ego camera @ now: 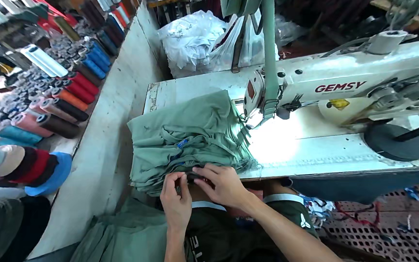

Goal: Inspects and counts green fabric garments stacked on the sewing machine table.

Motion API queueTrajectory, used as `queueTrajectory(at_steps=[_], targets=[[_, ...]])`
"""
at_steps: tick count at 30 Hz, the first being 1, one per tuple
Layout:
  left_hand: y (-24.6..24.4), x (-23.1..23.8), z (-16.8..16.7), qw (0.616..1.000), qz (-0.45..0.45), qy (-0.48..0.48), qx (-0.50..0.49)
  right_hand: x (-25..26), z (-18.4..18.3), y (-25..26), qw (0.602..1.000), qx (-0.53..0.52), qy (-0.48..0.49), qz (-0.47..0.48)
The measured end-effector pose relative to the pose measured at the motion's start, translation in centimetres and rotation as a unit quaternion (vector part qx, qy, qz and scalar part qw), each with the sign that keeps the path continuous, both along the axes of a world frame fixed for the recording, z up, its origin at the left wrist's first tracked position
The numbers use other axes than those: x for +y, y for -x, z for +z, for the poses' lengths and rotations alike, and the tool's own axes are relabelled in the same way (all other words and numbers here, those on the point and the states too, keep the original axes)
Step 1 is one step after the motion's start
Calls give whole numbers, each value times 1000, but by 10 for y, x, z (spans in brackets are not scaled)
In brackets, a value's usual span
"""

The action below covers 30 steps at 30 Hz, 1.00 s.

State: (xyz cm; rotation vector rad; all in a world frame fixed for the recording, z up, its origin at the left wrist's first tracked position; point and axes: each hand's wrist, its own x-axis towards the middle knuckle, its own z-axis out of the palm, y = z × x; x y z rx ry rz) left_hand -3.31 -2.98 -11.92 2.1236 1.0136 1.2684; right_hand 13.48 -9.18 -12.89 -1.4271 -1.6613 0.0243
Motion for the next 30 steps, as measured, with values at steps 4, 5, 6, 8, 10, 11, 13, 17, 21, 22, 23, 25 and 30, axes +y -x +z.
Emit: queueTrajectory(at_steps=[4,5,6,8,10,11,13,17,21,22,23,25,30], targets=[[8,-1,-6,996,-13,67,-58,-16,-16,-48,927,325,-47,184],[8,-3,-7,995,-16,79,-64,-19,-21,-58,893,398,-50,203],[6,-5,-7,994,-19,87,-69,-22,-25,-65,850,476,-57,220],[2,-7,-7,993,-23,94,-69,-27,-26,-73,767,586,-73,251],[-3,-7,-7,994,-24,94,-57,-33,-27,-76,697,649,-90,291],[-4,-6,-5,994,-21,94,-43,-36,-27,-78,672,665,-98,309],[-6,-5,-2,995,-17,92,-18,-41,-27,-80,651,677,-106,326],[-4,-4,-1,996,-20,89,-3,-55,-27,-85,731,622,-72,271],[-2,-4,-2,996,-22,84,-8,-72,-22,-74,841,510,17,179],[-1,-5,-3,996,-21,84,-7,-74,-23,-71,854,487,19,182],[0,-5,-3,996,-20,84,-6,-74,-24,-68,862,473,17,183],[0,-5,-4,996,-21,82,1,-71,-23,-69,866,471,8,166],[4,-8,-4,996,-31,78,6,-57,-8,-106,816,566,-78,90]])
